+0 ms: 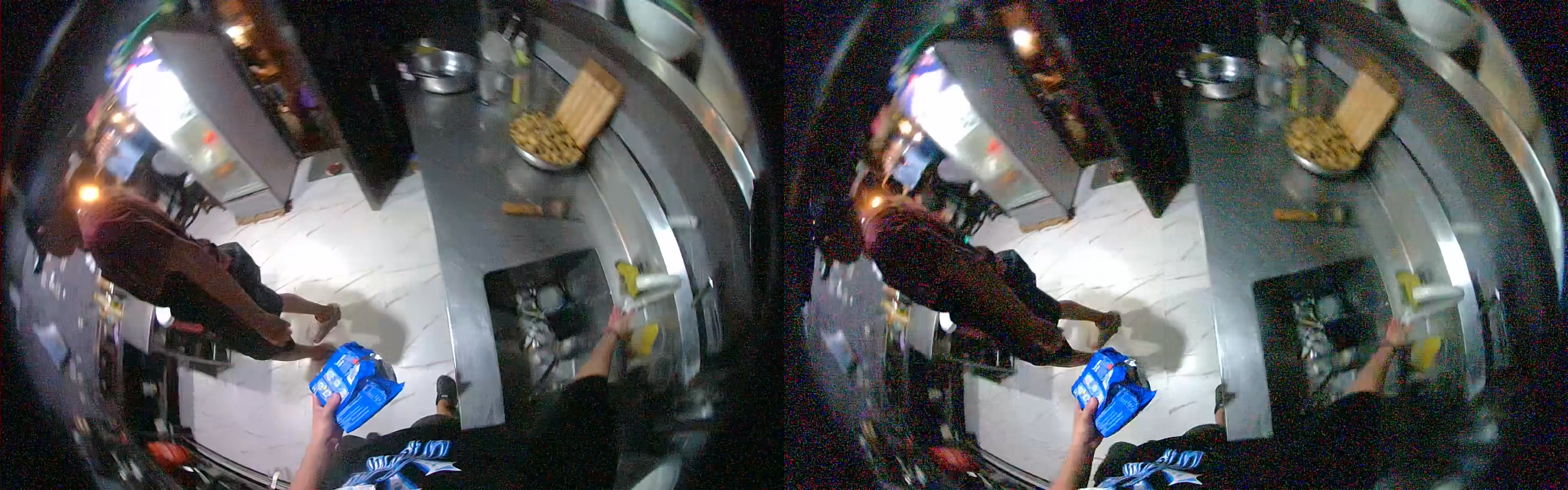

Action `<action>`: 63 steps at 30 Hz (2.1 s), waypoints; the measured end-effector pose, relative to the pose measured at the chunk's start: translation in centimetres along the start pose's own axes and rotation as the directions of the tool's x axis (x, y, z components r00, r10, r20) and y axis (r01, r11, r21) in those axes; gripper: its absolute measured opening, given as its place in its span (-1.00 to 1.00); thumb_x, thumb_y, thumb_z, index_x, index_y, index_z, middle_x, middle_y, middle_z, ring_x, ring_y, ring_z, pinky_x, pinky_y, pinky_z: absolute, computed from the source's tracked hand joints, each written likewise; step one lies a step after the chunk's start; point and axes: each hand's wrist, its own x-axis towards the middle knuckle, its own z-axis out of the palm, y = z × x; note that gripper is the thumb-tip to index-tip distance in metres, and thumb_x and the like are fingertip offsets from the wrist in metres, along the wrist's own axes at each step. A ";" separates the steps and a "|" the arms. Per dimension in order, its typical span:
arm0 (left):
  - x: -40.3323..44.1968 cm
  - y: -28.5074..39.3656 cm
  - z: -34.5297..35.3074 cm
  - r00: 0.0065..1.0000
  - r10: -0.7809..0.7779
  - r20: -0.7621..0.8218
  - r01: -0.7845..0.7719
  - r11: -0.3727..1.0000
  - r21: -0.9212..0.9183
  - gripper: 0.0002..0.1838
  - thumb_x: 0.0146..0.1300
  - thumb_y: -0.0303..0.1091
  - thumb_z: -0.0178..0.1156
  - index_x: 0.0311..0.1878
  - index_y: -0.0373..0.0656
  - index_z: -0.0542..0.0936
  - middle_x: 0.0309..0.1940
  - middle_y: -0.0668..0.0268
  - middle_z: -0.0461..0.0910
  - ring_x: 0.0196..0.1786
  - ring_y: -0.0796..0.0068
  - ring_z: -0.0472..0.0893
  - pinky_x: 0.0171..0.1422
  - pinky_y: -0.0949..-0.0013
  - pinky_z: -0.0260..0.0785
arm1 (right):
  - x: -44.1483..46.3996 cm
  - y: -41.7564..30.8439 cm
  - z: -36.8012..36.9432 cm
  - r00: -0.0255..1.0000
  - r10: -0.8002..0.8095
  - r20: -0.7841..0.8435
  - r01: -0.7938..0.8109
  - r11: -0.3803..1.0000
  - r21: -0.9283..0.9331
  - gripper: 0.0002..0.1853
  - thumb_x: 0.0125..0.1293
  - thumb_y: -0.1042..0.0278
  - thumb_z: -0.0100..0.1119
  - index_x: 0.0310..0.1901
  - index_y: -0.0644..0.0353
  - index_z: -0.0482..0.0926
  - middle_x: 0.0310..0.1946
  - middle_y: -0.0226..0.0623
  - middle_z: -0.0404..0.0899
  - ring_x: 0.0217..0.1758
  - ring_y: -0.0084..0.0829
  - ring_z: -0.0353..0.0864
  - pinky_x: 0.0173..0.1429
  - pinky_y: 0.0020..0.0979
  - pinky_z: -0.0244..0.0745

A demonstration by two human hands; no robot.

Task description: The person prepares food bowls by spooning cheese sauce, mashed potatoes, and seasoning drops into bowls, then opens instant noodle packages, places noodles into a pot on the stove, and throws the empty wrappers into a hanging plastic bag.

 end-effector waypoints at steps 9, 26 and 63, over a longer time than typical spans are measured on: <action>0.0 -0.1 -1.0 0.995 0.004 -0.101 -0.006 1.000 -0.014 -0.35 0.09 -0.38 0.35 0.22 -0.18 0.26 0.03 0.22 0.47 0.05 0.39 0.51 0.17 0.30 0.39 | -19.9 -13.4 5.9 0.494 -0.655 0.571 0.611 0.729 0.308 -0.39 0.20 -0.03 -0.05 0.14 0.29 0.41 0.02 0.01 0.51 0.02 -0.09 0.53 0.02 -0.12 0.42; -5.8 0.0 -9.4 0.933 0.272 -0.236 -0.357 0.793 -0.494 -0.33 0.10 -0.40 0.35 0.24 -0.11 0.23 0.07 0.29 0.46 0.12 0.43 0.48 0.24 0.28 0.33 | -10.0 -16.3 2.6 0.722 -0.551 0.420 0.482 0.835 0.267 -0.64 0.29 0.36 -0.01 0.07 0.35 0.42 0.02 0.01 0.49 0.07 -0.07 0.48 0.16 -0.21 0.36; -38.4 16.9 -40.0 -0.071 0.740 -0.668 0.687 0.522 0.505 -0.79 0.06 -0.21 0.22 -0.37 -0.13 0.49 -0.42 0.31 0.44 -0.27 0.33 0.55 -0.28 0.27 0.43 | -97.9 -39.4 -65.9 -0.285 0.619 -0.732 -0.758 0.321 0.567 -0.88 0.27 0.43 0.05 -0.27 0.30 0.50 -0.42 0.00 0.55 -0.40 -0.05 0.57 -0.32 -0.22 0.44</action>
